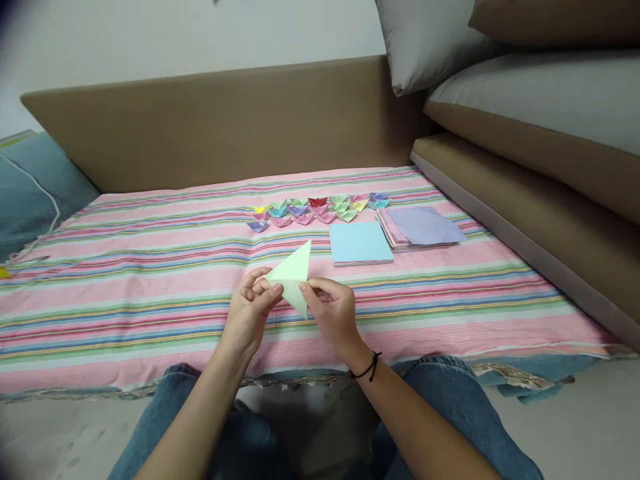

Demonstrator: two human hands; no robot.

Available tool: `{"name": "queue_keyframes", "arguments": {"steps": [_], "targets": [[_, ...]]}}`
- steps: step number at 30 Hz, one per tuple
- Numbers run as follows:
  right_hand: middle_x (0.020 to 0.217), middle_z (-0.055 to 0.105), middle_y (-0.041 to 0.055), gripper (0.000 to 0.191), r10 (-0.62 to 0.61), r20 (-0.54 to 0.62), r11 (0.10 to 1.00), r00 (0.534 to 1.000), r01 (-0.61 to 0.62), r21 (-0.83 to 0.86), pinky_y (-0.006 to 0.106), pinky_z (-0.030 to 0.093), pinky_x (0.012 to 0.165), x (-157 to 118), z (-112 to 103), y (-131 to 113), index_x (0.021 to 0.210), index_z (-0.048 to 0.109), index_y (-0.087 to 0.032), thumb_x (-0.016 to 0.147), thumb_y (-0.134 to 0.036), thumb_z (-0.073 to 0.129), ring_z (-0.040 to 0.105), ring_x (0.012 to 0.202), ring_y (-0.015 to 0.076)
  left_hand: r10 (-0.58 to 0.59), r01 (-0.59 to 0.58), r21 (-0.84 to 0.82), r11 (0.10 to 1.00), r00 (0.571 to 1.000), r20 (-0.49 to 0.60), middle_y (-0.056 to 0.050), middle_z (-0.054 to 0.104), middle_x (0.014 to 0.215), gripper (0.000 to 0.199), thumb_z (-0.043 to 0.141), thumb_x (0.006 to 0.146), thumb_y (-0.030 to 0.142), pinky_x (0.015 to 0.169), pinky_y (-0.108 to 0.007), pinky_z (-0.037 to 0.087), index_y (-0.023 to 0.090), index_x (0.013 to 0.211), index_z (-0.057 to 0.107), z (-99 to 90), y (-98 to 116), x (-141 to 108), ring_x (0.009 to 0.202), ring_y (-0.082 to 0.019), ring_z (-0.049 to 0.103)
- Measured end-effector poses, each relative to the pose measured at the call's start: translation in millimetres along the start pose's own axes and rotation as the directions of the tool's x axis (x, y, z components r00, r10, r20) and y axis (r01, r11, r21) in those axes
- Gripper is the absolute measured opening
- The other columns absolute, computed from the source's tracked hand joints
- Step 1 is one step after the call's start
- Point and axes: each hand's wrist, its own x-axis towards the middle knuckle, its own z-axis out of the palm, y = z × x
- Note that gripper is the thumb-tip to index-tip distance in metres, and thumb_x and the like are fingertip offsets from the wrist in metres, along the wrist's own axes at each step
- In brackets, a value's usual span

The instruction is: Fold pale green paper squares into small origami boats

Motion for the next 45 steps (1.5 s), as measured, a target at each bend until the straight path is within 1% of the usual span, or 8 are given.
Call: {"name": "queue_keyframes", "arguments": {"steps": [4,13,21,26,32,36,40,45], "targets": [[0.055,0.051,-0.0015,0.019,-0.006,0.004,1.000,1.000,0.006,-0.006,0.022,0.034,0.045,0,1,0,0.061,0.060,-0.016,0.078,-0.025,0.059,0.045,0.050,0.0108,0.029,-0.029,-0.019,0.999,0.999,-0.041,0.007,0.056,0.059,0.041,0.078,0.055,0.016,0.066,-0.021,0.046,0.016,0.089,0.056,-4.2,1,4,0.058,-0.007,0.055],[0.054,0.050,-0.0013,0.020,0.015,0.012,1.000,1.000,-0.015,0.011,0.022,0.035,0.046,1,-1,1,0.061,0.060,-0.016,0.078,-0.026,0.059,0.045,0.050,0.0111,0.050,-0.050,-0.007,0.999,0.999,-0.012,0.005,0.059,0.063,0.039,0.076,0.059,0.019,0.064,-0.022,0.048,0.017,0.092,0.055,-6.9,4,5,0.060,-0.008,0.057],[0.058,0.054,0.0003,0.017,0.040,0.022,0.999,0.999,-0.040,0.025,0.023,0.036,0.047,4,-5,5,0.065,0.062,-0.016,0.077,-0.028,0.060,0.047,0.053,0.0126,-0.031,0.015,0.147,0.989,0.994,0.105,0.002,0.059,0.072,0.023,0.069,0.070,0.027,0.070,-0.023,0.050,0.019,0.090,0.063,-13.3,11,6,0.068,-0.009,0.057],[0.061,0.055,0.0015,0.017,0.077,0.101,0.997,0.992,-0.080,0.024,0.023,0.036,0.046,7,-11,7,0.069,0.064,-0.016,0.078,-0.030,0.058,0.048,0.055,0.0137,-0.010,-0.045,0.321,0.946,0.986,0.168,-0.005,0.062,0.091,0.025,0.057,0.078,0.039,0.073,-0.029,0.053,0.017,0.085,0.066,-16.7,21,5,0.087,-0.017,0.058],[0.060,0.051,0.0005,0.019,0.071,0.199,0.997,0.977,-0.070,-0.013,0.023,0.033,0.047,10,-15,5,0.066,0.060,-0.015,0.079,-0.029,0.057,0.045,0.055,0.0123,0.011,-0.139,0.435,0.889,0.958,0.285,-0.004,0.064,0.086,0.019,0.070,0.068,0.026,0.070,-0.026,0.052,0.018,0.086,0.066,-21.0,25,6,0.081,-0.016,0.060],[0.061,0.050,-0.0002,0.019,0.075,0.232,0.997,0.970,-0.065,-0.048,0.023,0.033,0.049,11,-17,3,0.066,0.058,-0.016,0.080,-0.029,0.056,0.045,0.056,0.0122,-0.035,-0.168,0.529,0.832,0.935,0.353,-0.007,0.065,0.090,0.016,0.067,0.071,0.025,0.073,-0.027,0.052,0.016,0.084,0.071,-23.6,25,6,0.083,-0.017,0.061],[0.061,0.050,-0.0002,0.021,0.064,0.229,0.995,0.971,-0.045,-0.086,0.023,0.033,0.050,11,-19,4,0.067,0.059,-0.016,0.081,-0.030,0.053,0.044,0.056,0.0125,-0.059,-0.150,0.538,0.829,0.935,0.351,-0.008,0.063,0.098,0.023,0.071,0.065,0.024,0.075,-0.030,0.053,0.017,0.087,0.072,-24.7,24,5,0.085,-0.020,0.063],[0.062,0.050,0.0000,0.021,0.047,0.231,0.995,0.972,-0.025,-0.098,0.023,0.032,0.050,11,-21,3,0.067,0.059,-0.016,0.082,-0.029,0.051,0.043,0.057,0.0128,-0.049,-0.139,0.561,0.816,0.950,0.308,-0.008,0.065,0.094,0.020,0.073,0.063,0.022,0.070,-0.027,0.054,0.019,0.083,0.073,-24.7,19,4,0.079,-0.018,0.065]]}}
